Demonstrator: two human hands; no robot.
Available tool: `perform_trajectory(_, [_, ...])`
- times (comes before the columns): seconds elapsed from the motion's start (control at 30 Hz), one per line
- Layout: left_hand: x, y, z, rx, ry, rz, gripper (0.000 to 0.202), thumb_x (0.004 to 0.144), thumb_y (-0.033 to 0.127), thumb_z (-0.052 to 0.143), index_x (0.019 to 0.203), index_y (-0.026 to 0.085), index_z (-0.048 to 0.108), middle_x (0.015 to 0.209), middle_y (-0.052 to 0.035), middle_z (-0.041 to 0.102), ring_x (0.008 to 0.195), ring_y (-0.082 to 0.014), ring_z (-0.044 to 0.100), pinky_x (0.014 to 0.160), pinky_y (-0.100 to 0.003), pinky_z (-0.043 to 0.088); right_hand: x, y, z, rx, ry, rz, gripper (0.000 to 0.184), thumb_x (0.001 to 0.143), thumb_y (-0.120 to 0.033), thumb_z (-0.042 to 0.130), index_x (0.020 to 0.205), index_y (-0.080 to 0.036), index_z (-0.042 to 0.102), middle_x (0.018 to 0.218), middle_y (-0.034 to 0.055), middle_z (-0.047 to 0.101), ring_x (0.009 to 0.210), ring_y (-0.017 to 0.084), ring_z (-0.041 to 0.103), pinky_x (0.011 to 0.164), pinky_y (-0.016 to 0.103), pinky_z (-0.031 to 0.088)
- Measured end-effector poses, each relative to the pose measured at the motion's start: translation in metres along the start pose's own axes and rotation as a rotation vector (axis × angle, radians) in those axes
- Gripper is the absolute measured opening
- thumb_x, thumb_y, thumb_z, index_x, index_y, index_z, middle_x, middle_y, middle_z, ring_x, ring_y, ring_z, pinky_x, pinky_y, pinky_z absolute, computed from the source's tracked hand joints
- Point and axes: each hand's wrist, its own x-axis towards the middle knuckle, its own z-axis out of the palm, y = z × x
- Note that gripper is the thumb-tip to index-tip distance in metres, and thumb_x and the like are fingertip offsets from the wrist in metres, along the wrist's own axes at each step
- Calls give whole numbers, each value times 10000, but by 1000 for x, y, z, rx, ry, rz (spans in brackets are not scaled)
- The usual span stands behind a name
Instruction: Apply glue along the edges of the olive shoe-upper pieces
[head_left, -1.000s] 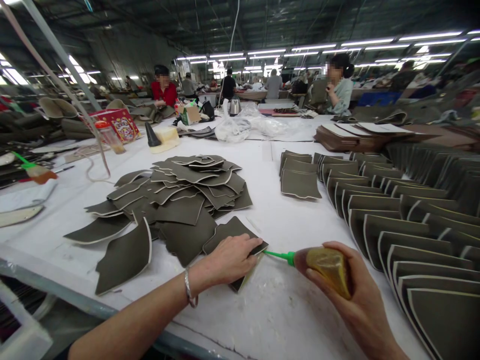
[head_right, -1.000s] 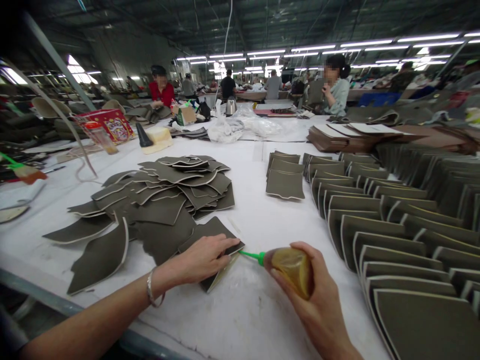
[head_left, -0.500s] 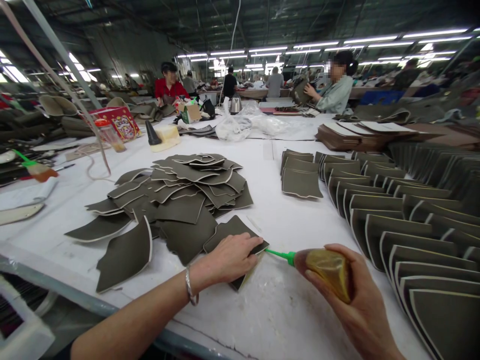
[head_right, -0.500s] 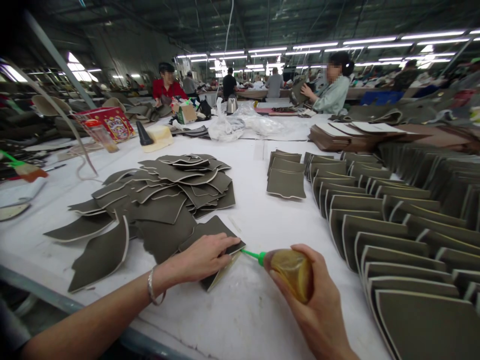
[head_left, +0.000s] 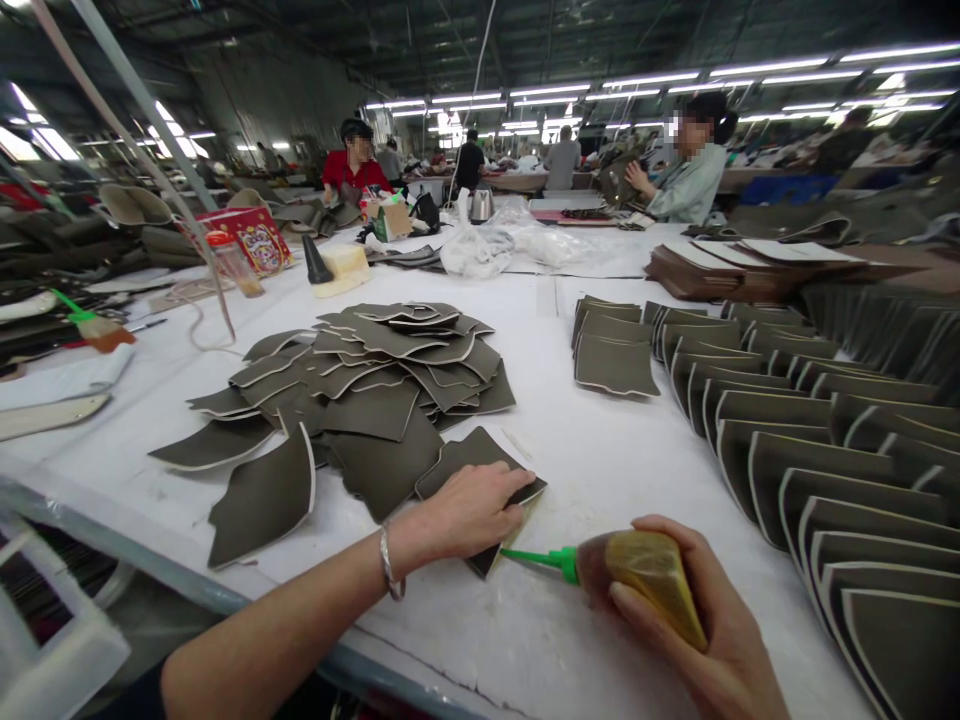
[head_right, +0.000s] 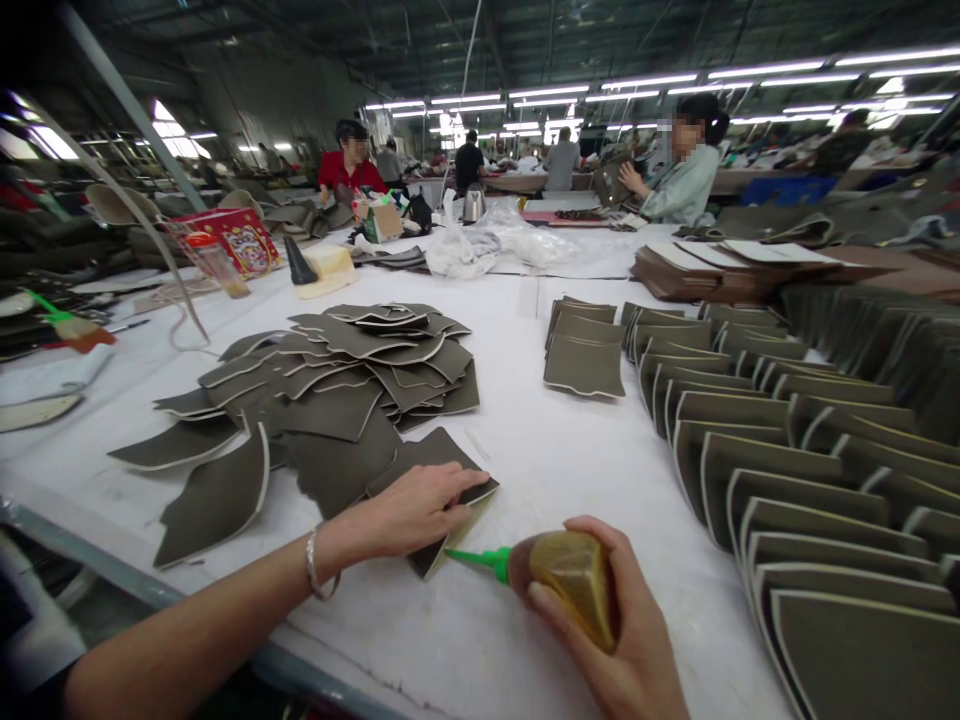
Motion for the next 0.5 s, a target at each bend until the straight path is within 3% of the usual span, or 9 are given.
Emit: perform_trajectory(0.5, [0, -2, 7, -34, 63, -10, 485, 875, 207, 398, 1345, 222, 514, 1098, -75, 648, 991, -260, 628, 865, -377, 487, -19, -10, 11, 51, -8, 81, 448, 803, -574, 644, 1124, -296, 501, 960, -41, 582, 832, 189, 576, 751, 254, 421])
